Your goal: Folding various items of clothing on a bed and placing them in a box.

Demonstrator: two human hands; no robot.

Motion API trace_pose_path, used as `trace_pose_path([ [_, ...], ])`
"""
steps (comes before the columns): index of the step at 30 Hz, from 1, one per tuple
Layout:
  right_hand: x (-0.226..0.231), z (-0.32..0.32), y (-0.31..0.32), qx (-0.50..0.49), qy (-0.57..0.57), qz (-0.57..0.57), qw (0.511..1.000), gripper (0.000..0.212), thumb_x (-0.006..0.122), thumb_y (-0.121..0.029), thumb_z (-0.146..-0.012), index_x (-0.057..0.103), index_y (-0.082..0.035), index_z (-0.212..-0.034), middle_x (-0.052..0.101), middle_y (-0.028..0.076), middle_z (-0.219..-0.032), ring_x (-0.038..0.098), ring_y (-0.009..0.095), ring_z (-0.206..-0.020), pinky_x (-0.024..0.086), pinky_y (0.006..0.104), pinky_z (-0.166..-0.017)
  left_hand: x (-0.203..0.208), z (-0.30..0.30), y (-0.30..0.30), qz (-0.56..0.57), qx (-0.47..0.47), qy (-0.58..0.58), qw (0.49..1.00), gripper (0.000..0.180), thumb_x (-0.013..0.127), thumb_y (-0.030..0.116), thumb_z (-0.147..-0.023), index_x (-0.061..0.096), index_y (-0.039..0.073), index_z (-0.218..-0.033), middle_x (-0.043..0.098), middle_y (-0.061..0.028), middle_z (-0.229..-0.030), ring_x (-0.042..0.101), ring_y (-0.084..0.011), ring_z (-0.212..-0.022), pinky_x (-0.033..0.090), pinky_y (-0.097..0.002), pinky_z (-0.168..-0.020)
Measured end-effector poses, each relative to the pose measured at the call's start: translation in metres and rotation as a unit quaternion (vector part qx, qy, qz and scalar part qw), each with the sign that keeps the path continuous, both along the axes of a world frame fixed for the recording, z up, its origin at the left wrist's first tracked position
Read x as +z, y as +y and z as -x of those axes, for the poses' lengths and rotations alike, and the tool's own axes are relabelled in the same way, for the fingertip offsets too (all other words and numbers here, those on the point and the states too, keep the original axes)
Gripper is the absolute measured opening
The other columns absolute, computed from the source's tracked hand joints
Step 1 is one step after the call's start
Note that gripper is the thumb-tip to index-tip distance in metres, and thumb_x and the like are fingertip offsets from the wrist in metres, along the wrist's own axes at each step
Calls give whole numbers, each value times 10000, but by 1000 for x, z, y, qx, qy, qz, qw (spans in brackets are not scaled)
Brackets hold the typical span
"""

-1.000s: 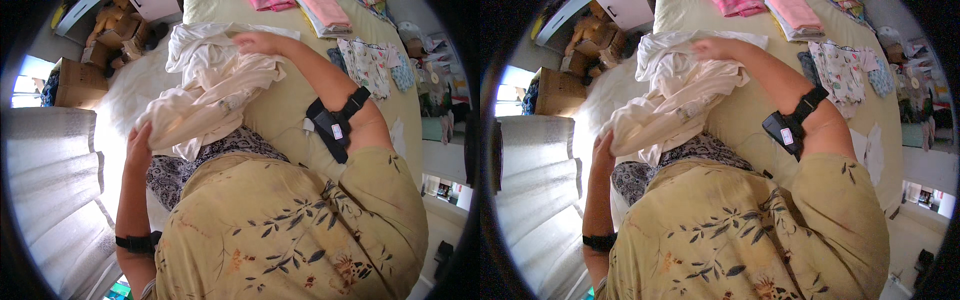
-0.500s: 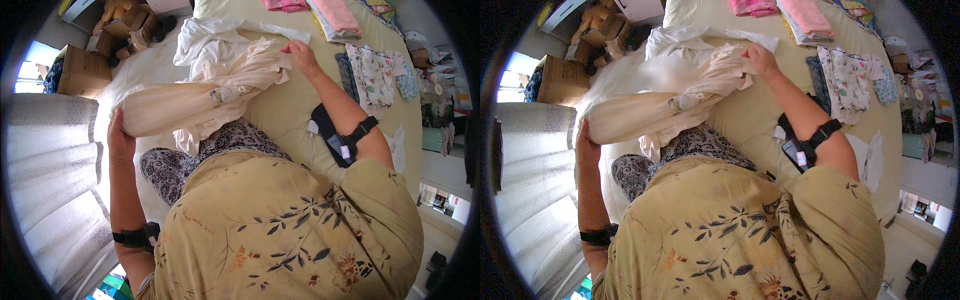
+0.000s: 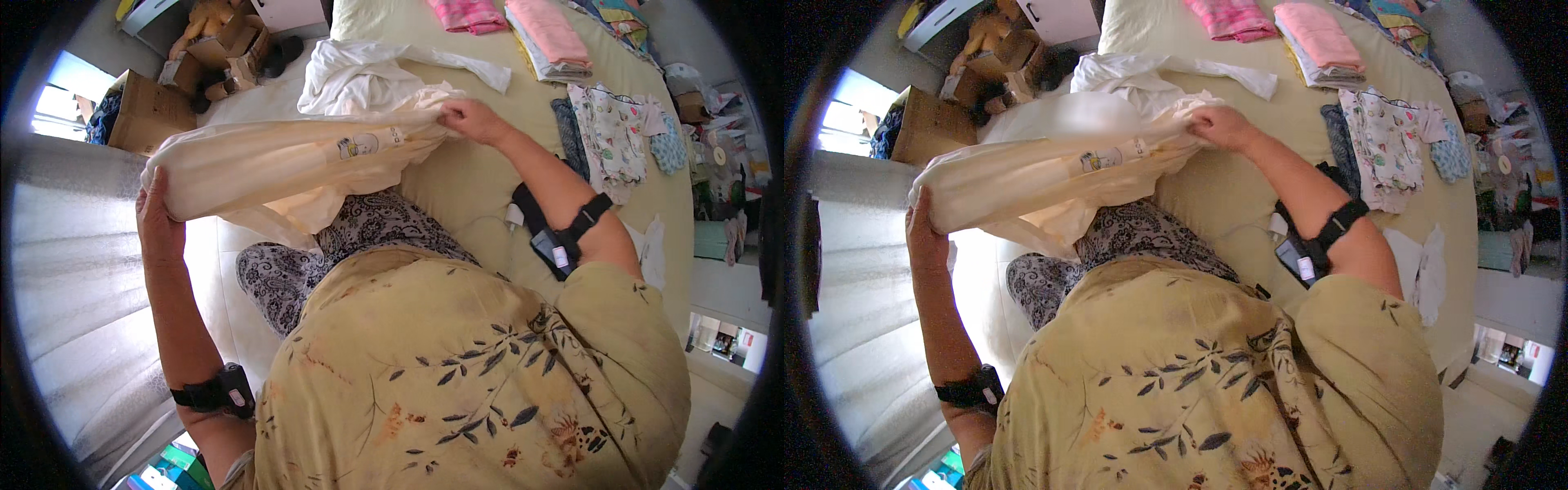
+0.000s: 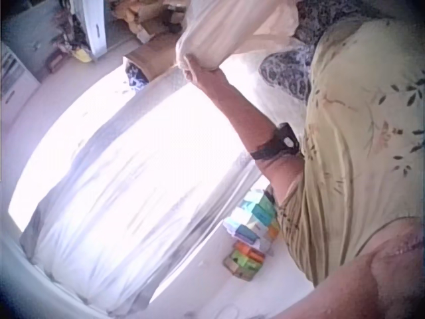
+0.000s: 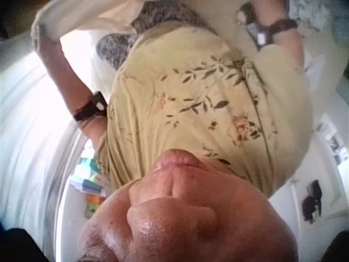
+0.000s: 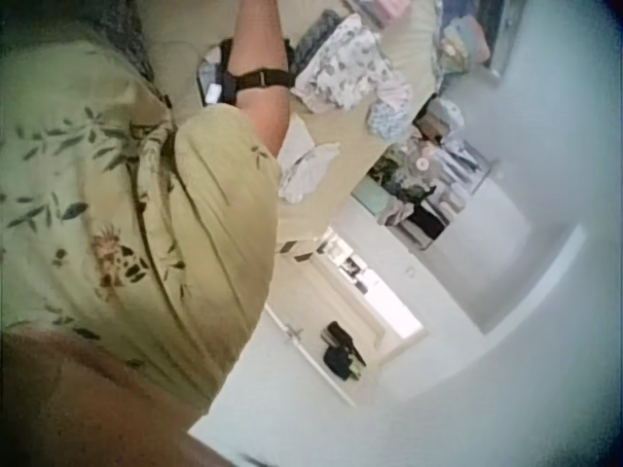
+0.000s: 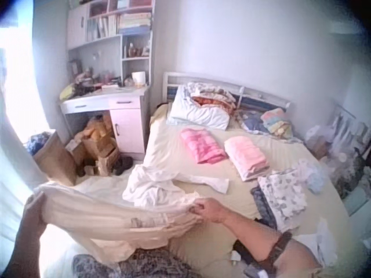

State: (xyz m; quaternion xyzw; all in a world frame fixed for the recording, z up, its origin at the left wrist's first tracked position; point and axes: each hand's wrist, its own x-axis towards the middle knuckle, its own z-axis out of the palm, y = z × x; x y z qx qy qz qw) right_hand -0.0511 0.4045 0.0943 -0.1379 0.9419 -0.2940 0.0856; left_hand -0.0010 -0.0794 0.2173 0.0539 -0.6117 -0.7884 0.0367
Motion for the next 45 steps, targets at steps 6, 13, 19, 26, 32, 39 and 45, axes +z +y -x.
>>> trace_pose_path([
  [6, 108, -2, 20, -52, 67, 208, 974, 217, 507, -196, -853, 582, -13, -943, 584, -19, -891, 519, 77, -845, 405, 233, -770, 0, 17, -42, 11, 77, 40, 996, 302, 543, 96, -806, 508, -42, -1072, 557, -145, -1004, 545, -214, -933, 443, -325, -840],
  [13, 184, -46, 39, -78, 187, 316, 927, 299, 518, -252, -848, 578, -14, -1020, 585, -3, -872, 510, 82, -819, 416, 257, -764, 32, -21, -92, 59, 86, 75, 992, 417, 497, 105, -820, 390, -17, -1204, 525, -145, -1042, 525, -228, -962, 425, -347, -861],
  [19, 68, -107, 43, 109, -314, -55, 942, 302, 487, -305, -833, 589, -25, -883, 588, 48, -761, 496, 113, -722, 417, 293, -691, -23, -97, -100, 309, -33, -143, 940, 355, 449, 87, -816, 445, 31, -1166, 513, -71, -889, 511, -130, -798, 441, -247, -714],
  [26, 34, -109, 29, 91, -356, 26, 929, 301, 488, -308, -828, 586, -25, -857, 554, 36, -700, 469, 103, -680, 407, 269, -677, -136, -112, -129, 575, -145, -198, 780, 306, 397, 56, -749, 527, 18, -1023, 513, -81, -702, 480, -165, -626, 415, -303, -599],
  [32, 67, -78, 36, -78, -173, 179, 965, 255, 543, -226, -838, 595, -2, -947, 598, -19, -847, 508, 52, -786, 413, 210, -733, -162, -44, -162, 441, 82, -21, 893, 152, 401, 30, -793, 529, 39, -874, 497, -24, -710, 457, -124, -622, 400, -256, -590],
  [39, 100, -20, 15, -97, 165, 221, 956, 236, 509, -198, -861, 586, 3, -958, 598, -12, -863, 507, 54, -791, 415, 218, -731, -106, 6, -117, 191, 250, -15, 949, 143, 385, 12, -793, 497, 31, -880, 497, -30, -769, 477, -111, -661, 414, -241, -580],
  [45, 106, 19, -50, 61, 253, 218, 940, 165, 555, -144, -828, 595, -21, -930, 564, 1, -781, 500, 88, -738, 402, 206, -681, -196, -22, -204, 505, 141, -199, 828, 299, 476, 31, -670, 496, -20, -964, 545, -92, -863, 522, -206, -774, 418, -317, -731],
])
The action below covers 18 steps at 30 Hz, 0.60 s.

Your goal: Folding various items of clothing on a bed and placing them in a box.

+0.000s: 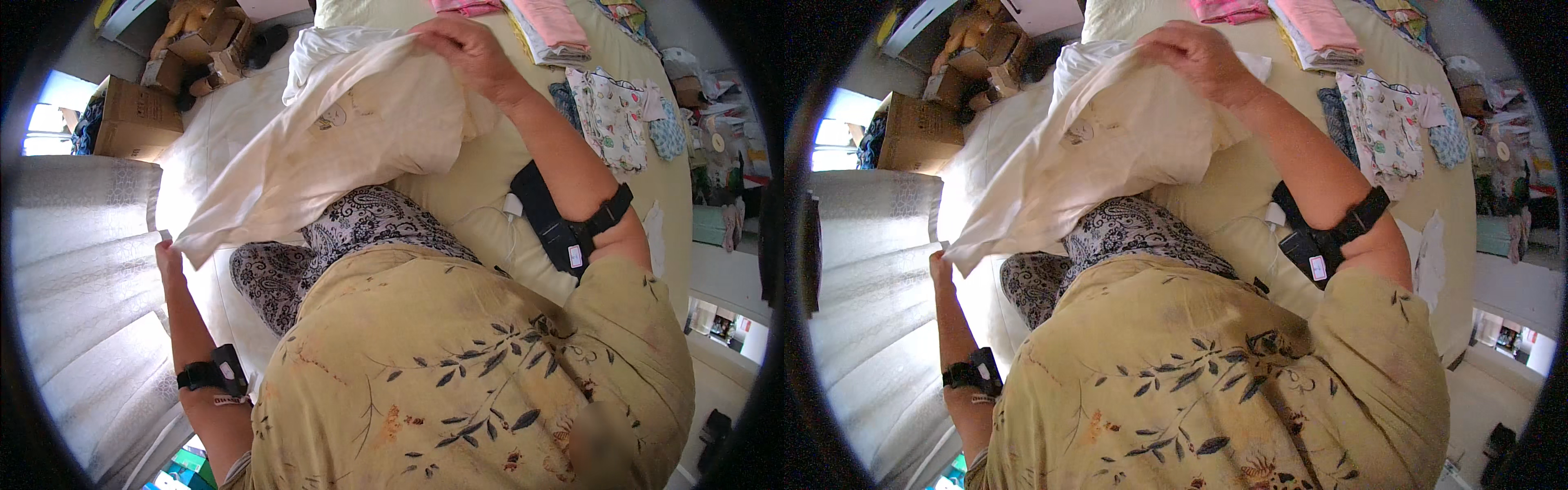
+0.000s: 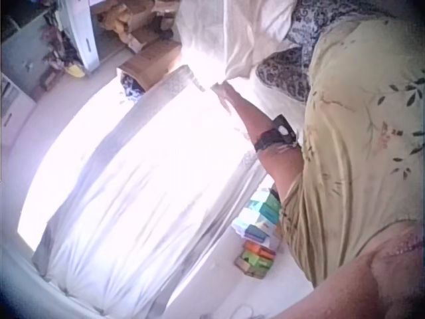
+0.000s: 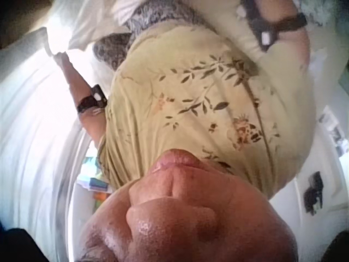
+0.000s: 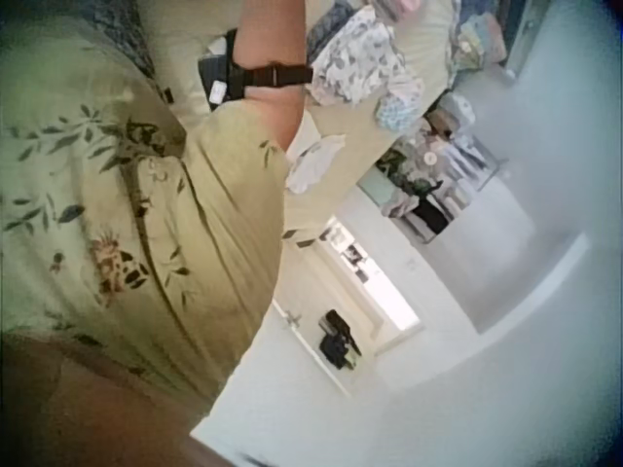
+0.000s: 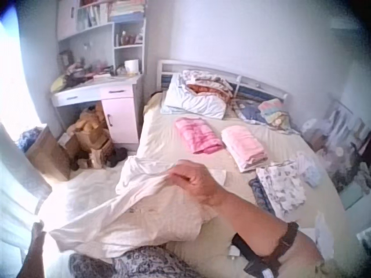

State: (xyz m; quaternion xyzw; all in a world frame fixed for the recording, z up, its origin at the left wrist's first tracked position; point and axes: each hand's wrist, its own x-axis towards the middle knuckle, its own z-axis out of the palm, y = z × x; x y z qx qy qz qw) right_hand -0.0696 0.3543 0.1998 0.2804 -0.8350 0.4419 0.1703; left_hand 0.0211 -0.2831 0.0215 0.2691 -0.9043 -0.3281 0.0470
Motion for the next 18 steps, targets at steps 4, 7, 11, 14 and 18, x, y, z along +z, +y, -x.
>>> trace_pose_path([
  [4, 8, 3, -39, 127, 31, -99, 986, 141, 575, -148, -803, 595, -42, -893, 544, 53, -730, 506, 143, -685, 408, 248, -643, 47, 53, 120, -130, -206, 102, 964, 449, 488, -17, -746, 400, 10, -1185, 450, -126, -1190, 412, -204, -1129, 326, -334, -937],
  [7, 19, 4, -53, 188, 53, -152, 969, 168, 590, -188, -794, 591, -42, -879, 556, 60, -746, 515, 158, -685, 413, 264, -648, 155, 74, 315, -110, -467, 128, 868, 508, 582, 129, -768, 376, 50, -1225, 419, -110, -1247, 363, -184, -1180, 291, -324, -971],
  [11, 24, 12, -86, 209, -113, -126, 963, 292, 576, -302, -801, 568, -53, -952, 572, 71, -821, 533, 165, -764, 416, 285, -702, 166, 75, 377, -214, -483, 25, 849, 300, 580, 212, -805, 550, 28, -1040, 606, -62, -847, 530, -124, -823, 422, -292, -747],
  [14, 3, 23, -51, 186, -270, -86, 941, 450, 538, -418, -800, 516, -74, -1089, 569, 94, -966, 524, 193, -896, 400, 296, -792, 168, 76, 375, -252, -384, -79, 885, 302, 564, 223, -818, 547, 32, -1051, 600, -43, -835, 520, -95, -832, 418, -258, -740],
  [18, -91, 21, 28, 54, -339, -233, 910, 586, 525, -474, -777, 448, -67, -1192, 515, 156, -1132, 489, 246, -1026, 373, 301, -861, 155, 69, 351, -301, -329, -67, 892, 323, 553, 205, -828, 526, 45, -1108, 582, -19, -901, 526, -91, -763, 430, -223, -687],
])
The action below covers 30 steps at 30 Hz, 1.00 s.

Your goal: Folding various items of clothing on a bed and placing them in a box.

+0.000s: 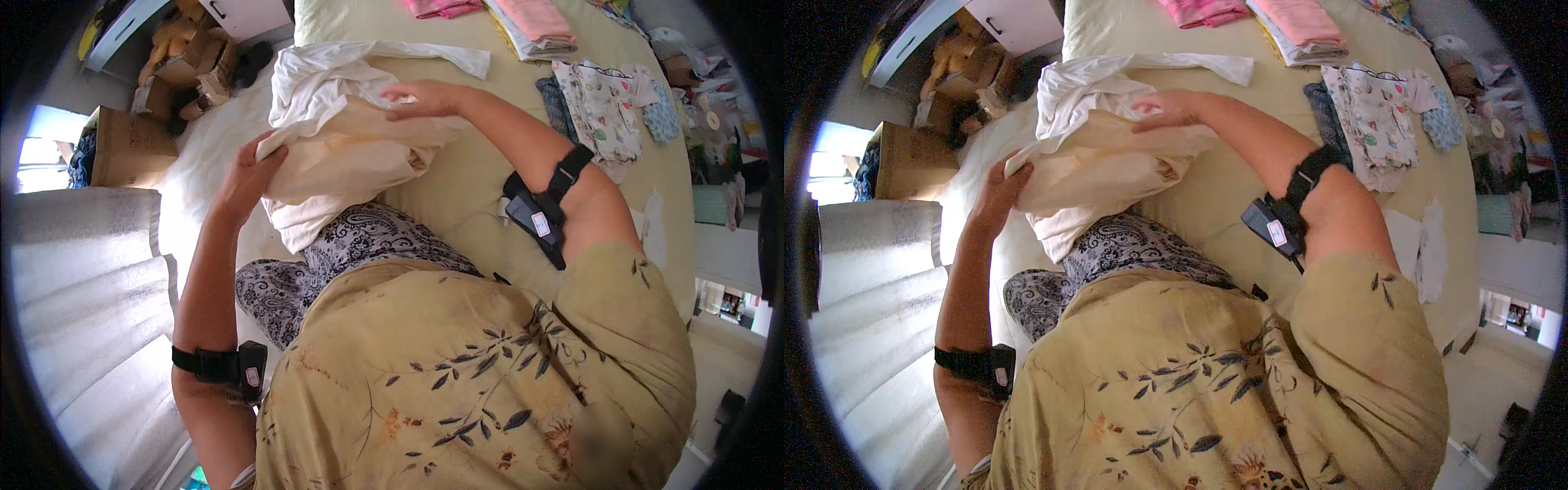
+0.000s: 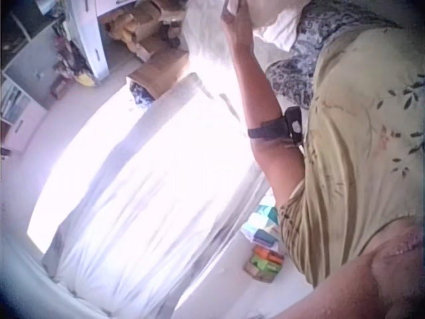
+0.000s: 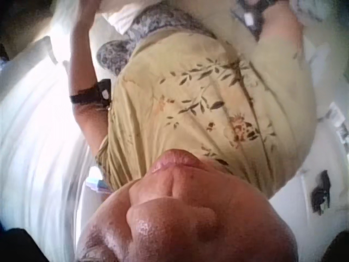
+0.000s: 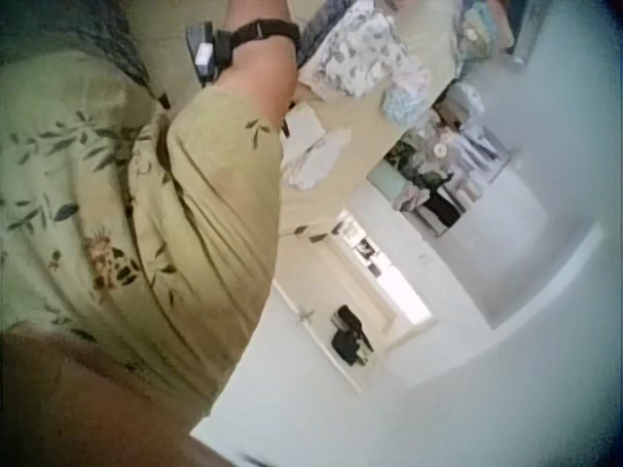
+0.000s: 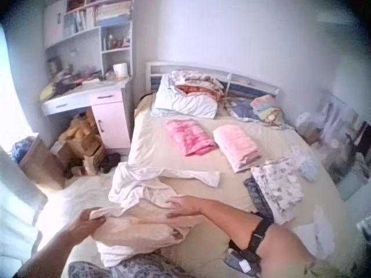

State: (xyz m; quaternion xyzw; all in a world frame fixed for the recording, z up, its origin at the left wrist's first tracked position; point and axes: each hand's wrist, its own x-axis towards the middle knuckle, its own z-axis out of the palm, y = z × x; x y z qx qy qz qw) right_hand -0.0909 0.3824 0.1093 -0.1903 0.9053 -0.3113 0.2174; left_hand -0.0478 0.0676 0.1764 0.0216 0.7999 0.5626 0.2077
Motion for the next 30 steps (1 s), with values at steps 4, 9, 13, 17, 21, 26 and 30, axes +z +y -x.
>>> trace_pose_path([
  [4, -21, -10, 14, 0, 35, -80, 996, 435, 562, -357, -777, 529, -33, -1065, 587, 117, -1004, 540, 225, -862, 413, 291, -783, -21, -7, -35, -30, 30, -15, 999, 357, 550, 181, -829, 492, 29, -1147, 575, -34, -941, 530, -96, -781, 431, -227, -692],
  [9, -23, 0, 18, -83, 95, 144, 982, 176, 553, -102, -790, 577, -26, -947, 623, 81, -849, 542, 188, -704, 438, 265, -682, -35, -7, -64, 96, -196, -150, 964, 485, 579, 182, -790, 420, -12, -1205, 561, -90, -1031, 515, -151, -953, 404, -289, -839],
  [13, 35, -14, -8, -20, 181, 156, 971, 206, 547, -28, -763, 580, -59, -964, 609, 90, -844, 562, 184, -720, 442, 259, -674, -21, 28, -42, -9, -148, -42, 988, 400, 516, 277, -837, 510, -19, -1105, 559, -101, -1049, 513, -176, -979, 388, -322, -874],
  [17, 46, -17, -16, 30, 376, 146, 915, 206, 563, -95, -711, 575, -100, -916, 587, 82, -816, 556, 295, -748, 446, 333, -638, -36, 57, 20, -109, -121, -51, 985, 334, 462, 291, -874, 552, 7, -1025, 588, -77, -927, 554, -148, -869, 431, -299, -807],
  [21, 46, -19, -21, -4, 440, 130, 888, 219, 585, -41, -680, 585, -90, -894, 587, 60, -793, 564, 266, -710, 457, 310, -620, -28, 31, 83, -127, -132, -147, 972, 421, 420, 367, -881, 515, 13, -1087, 579, -91, -962, 565, -167, -835, 454, -282, -771],
  [26, 47, -11, -24, -5, 522, 85, 849, 194, 598, -86, -691, 569, -125, -879, 542, 36, -753, 552, 240, -638, 453, 324, -556, -3, 23, 89, -222, -48, -289, 930, 493, 383, 418, -883, 472, 5, -1137, 571, -103, -992, 567, -191, -875, 464, -302, -787],
  [30, 41, -8, -28, 6, 520, 85, 850, 210, 598, -87, -690, 546, -127, -889, 533, 38, -781, 548, 244, -673, 454, 333, -582, 1, 29, 75, -333, -79, -337, 877, 481, 365, 407, -889, 490, -7, -1102, 566, -126, -1013, 573, -207, -889, 471, -314, -794],
])
